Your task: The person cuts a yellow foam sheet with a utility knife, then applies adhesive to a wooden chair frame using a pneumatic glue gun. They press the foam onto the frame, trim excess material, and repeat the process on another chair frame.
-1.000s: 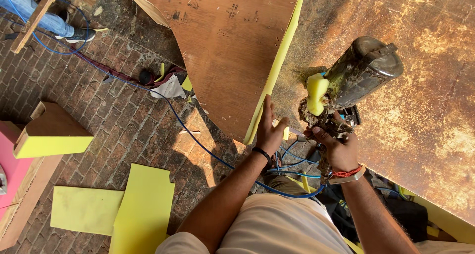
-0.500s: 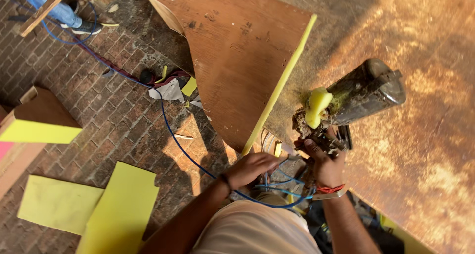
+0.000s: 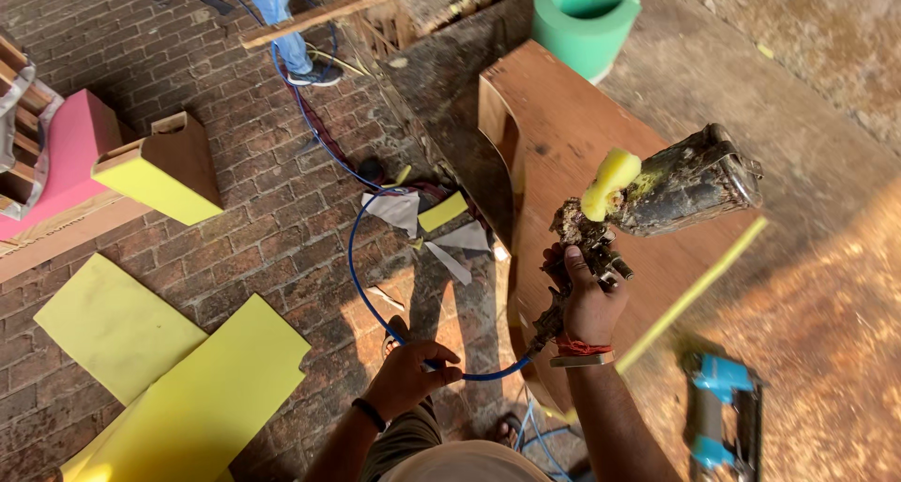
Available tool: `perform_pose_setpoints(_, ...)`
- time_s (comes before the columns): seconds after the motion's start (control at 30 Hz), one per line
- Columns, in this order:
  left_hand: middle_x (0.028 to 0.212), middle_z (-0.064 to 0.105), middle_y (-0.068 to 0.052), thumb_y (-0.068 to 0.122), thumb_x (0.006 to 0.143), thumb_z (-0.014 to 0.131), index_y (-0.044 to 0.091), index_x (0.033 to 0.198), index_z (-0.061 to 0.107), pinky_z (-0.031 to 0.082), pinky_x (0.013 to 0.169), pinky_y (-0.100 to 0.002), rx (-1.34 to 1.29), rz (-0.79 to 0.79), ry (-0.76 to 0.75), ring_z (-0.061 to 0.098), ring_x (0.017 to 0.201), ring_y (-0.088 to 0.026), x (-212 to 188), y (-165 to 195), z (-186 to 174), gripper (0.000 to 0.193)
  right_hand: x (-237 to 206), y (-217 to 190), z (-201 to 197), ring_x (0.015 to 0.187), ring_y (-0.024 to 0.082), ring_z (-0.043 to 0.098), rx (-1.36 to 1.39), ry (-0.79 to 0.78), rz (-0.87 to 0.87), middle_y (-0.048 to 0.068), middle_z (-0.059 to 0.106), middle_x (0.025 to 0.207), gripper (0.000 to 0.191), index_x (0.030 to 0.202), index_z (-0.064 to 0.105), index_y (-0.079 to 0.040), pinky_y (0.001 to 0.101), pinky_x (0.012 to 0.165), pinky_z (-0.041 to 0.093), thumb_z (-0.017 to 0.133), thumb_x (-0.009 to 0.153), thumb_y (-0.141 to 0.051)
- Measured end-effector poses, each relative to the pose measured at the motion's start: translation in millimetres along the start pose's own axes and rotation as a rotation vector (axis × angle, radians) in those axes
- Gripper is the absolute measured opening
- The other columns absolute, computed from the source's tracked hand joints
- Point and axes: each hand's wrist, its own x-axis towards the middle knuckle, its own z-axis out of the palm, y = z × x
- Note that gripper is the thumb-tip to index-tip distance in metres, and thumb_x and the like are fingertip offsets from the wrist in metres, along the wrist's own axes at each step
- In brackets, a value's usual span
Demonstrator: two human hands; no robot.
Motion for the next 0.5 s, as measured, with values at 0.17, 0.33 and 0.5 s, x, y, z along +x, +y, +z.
perform_pose_setpoints(0.17,0.092,0.074,-0.008,0.024,0.076,0.088,0.009,0.094,0.079,0.059,0.077,-0.035,0.116,0.048,0.203,0.073,0.086,-0.021,40,-15,-88,0.025,28,45,92,0.089,0.014,0.068,-0.102,-0.081,-0.076,0.007,0.072,0.105,0.034,0.132,0.062,0.006,0.0283,0.08,0.056,0.066,0.1,-0.007)
perform_pose_setpoints(0.33,0.09,0.075,-0.009,0.02,0.074,0.091,0.009,0.096,0.079,0.057,0.079,-0.037,0.161,0.094,0.205,0.071,0.086,-0.021,75,-34,-191,0.027,47,87,186,0.087,0.009,0.06,-0.17,-0.084,-0.124,0.001,0.068,0.101,0.039,0.138,0.059,0.0,0.0239,0.077,0.05,0.062,0.103,-0.017)
perform_pose_setpoints(0.5,0.09,0.076,-0.005,0.022,0.075,0.089,0.009,0.096,0.079,0.06,0.08,-0.035,0.015,0.039,0.181,0.075,0.086,-0.018,125,-53,-277,0.027,94,145,257,0.082,0.008,0.055,-0.137,-0.015,-0.134,-0.002,0.065,0.095,0.036,0.133,0.061,-0.001,0.0243,0.072,0.046,0.065,0.103,-0.022)
